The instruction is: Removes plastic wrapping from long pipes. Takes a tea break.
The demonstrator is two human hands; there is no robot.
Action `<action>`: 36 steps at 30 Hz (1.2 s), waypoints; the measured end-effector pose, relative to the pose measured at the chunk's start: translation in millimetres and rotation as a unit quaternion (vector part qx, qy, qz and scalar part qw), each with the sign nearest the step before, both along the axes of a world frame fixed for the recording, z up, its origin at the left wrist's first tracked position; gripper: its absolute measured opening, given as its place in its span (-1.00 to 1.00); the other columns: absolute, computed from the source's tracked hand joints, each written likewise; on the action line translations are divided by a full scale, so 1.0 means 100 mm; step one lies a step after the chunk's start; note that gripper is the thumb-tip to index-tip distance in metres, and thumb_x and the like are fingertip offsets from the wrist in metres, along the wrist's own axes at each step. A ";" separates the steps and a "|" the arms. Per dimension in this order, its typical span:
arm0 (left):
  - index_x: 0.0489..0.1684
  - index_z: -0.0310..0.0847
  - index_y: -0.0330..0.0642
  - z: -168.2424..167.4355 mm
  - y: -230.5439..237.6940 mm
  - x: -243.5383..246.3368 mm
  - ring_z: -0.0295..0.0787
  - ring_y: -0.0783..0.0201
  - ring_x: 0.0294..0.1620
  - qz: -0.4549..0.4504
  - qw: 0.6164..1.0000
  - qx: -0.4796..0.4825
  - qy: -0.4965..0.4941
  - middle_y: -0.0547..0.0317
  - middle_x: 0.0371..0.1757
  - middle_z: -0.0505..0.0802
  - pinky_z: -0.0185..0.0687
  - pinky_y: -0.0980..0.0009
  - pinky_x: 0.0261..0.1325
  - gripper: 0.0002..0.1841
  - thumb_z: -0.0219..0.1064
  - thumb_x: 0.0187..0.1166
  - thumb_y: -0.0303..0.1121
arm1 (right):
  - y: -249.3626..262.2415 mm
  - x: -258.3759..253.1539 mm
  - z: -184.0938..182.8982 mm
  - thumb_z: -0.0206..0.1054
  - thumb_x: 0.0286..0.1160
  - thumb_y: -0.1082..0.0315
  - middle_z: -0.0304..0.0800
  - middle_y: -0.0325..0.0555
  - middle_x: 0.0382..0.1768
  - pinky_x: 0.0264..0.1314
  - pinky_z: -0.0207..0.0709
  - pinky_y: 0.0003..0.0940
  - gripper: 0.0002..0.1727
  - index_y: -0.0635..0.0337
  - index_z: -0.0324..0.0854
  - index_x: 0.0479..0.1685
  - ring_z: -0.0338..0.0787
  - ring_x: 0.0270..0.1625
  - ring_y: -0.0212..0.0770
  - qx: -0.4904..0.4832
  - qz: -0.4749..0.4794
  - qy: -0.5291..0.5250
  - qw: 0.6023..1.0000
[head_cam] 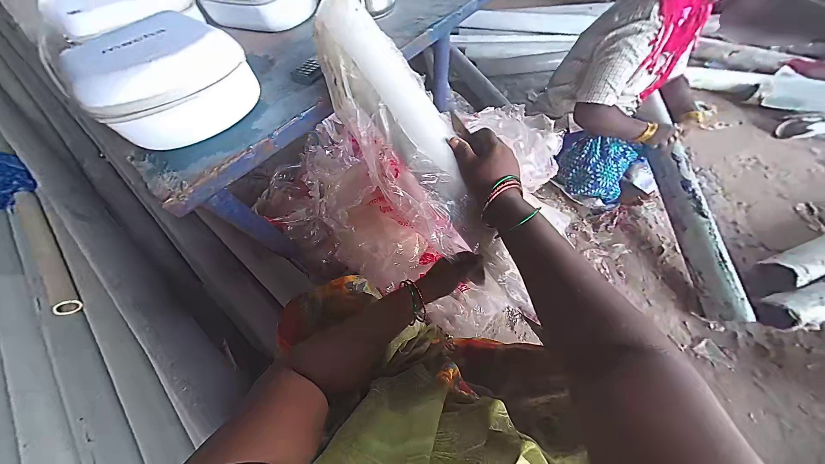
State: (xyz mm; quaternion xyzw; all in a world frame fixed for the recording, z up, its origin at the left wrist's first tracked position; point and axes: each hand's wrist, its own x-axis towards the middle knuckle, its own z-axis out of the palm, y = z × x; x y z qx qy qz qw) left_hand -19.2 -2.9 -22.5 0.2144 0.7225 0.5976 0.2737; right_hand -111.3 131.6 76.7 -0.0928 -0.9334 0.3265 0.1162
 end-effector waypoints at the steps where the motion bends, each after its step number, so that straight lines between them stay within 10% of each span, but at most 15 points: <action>1: 0.00 0.67 -0.52 -0.07 -0.03 -0.04 0.69 0.48 -0.21 -0.005 0.999 -0.015 0.030 0.06 -0.26 0.82 0.62 0.46 0.08 -0.61 -0.03 0.88 -0.35 | 0.10 0.06 -0.03 0.18 0.70 -0.18 0.78 0.16 0.21 0.34 0.46 0.27 -0.41 0.16 0.63 0.30 0.74 0.31 0.16 -0.023 -0.004 -0.003 1.000; 12: 0.19 0.57 -0.56 -0.19 0.01 -0.02 0.68 0.47 0.11 0.056 0.993 0.043 0.100 -0.08 0.05 0.79 0.53 0.49 0.35 -0.72 0.20 0.75 -0.44 | 1.18 1.73 -0.90 0.29 0.70 -0.01 0.73 0.34 -0.14 0.03 0.40 0.39 -0.46 0.39 0.62 0.20 0.69 -0.08 0.28 -0.102 -0.136 -0.121 0.978; 19: 0.44 0.45 -0.51 -0.13 0.04 0.20 0.65 0.19 0.30 0.047 0.998 -0.029 0.043 -0.27 0.31 0.70 0.52 0.25 0.45 -0.57 -0.02 0.89 -0.28 | 0.94 1.87 -0.97 0.39 0.61 -0.01 0.78 0.40 0.03 0.19 0.44 0.50 -0.41 0.30 0.56 0.39 0.75 0.15 0.43 -0.056 -0.100 -0.160 0.980; 28: 0.26 0.62 -0.42 0.01 0.32 0.50 0.83 0.22 -0.13 0.023 0.991 -0.082 -0.104 -0.11 -0.06 0.87 0.70 0.29 0.10 -0.48 0.22 0.77 -0.03 | 0.73 2.01 -0.84 0.51 0.46 -0.08 0.64 0.44 0.27 0.12 0.50 0.44 -0.28 0.41 0.52 0.32 0.72 0.23 0.44 0.035 -0.085 -0.160 0.983; 36: 0.21 0.59 -0.52 -0.06 0.36 0.51 0.74 0.04 0.07 0.070 0.989 -0.122 -0.046 -0.30 0.10 0.75 0.67 0.08 0.21 -0.69 0.12 0.81 -0.39 | 0.78 2.00 -0.97 0.55 0.39 -0.09 0.66 0.46 0.17 0.03 0.53 0.43 -0.26 0.45 0.53 0.22 0.72 0.20 0.49 0.048 -0.062 -0.123 0.989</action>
